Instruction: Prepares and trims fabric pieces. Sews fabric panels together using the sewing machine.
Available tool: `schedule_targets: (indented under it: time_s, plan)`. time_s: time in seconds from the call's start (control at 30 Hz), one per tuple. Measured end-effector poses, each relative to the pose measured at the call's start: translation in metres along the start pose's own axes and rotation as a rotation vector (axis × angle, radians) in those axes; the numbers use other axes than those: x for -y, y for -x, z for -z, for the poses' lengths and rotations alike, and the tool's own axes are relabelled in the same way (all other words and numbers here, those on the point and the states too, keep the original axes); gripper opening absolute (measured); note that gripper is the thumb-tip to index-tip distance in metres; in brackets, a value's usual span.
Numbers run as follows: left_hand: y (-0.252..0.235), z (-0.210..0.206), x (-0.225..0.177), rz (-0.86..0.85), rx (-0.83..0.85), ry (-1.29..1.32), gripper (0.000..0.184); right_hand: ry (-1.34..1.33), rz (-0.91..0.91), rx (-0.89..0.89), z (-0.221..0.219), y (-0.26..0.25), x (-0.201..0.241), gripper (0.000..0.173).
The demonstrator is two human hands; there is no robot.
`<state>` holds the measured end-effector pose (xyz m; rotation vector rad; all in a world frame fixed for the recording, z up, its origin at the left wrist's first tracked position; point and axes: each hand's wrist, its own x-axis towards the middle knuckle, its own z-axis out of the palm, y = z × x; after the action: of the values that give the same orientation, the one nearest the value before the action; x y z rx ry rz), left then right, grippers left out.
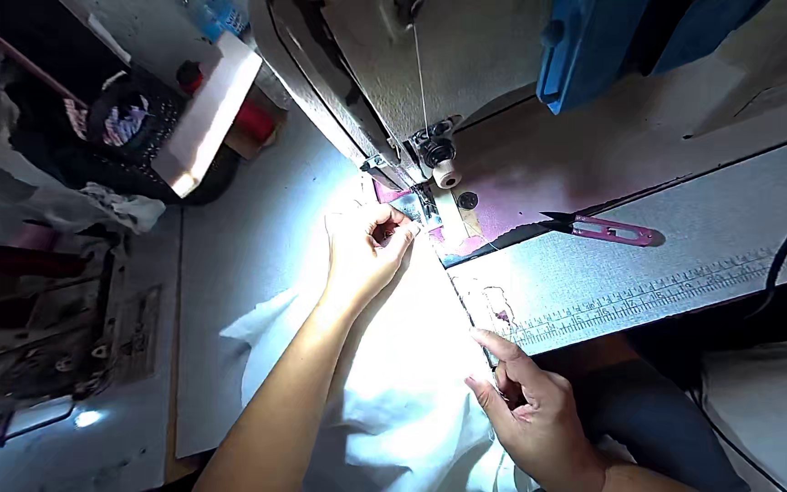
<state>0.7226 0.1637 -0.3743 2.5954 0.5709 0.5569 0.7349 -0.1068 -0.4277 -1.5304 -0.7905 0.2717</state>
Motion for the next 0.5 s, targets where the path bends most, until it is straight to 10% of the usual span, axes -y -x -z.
schedule_targets:
  time_s: [0.23, 0.5]
  plan:
    - [0.013, -0.016, -0.022, -0.108, -0.145, -0.281, 0.012, 0.388, 0.029, 0.128, 0.006, -0.008, 0.013, 0.041]
    - [0.035, -0.013, -0.045, -0.027, 0.075, -0.441, 0.047, 0.418, 0.007, 0.143, 0.006, -0.01, 0.017, 0.041]
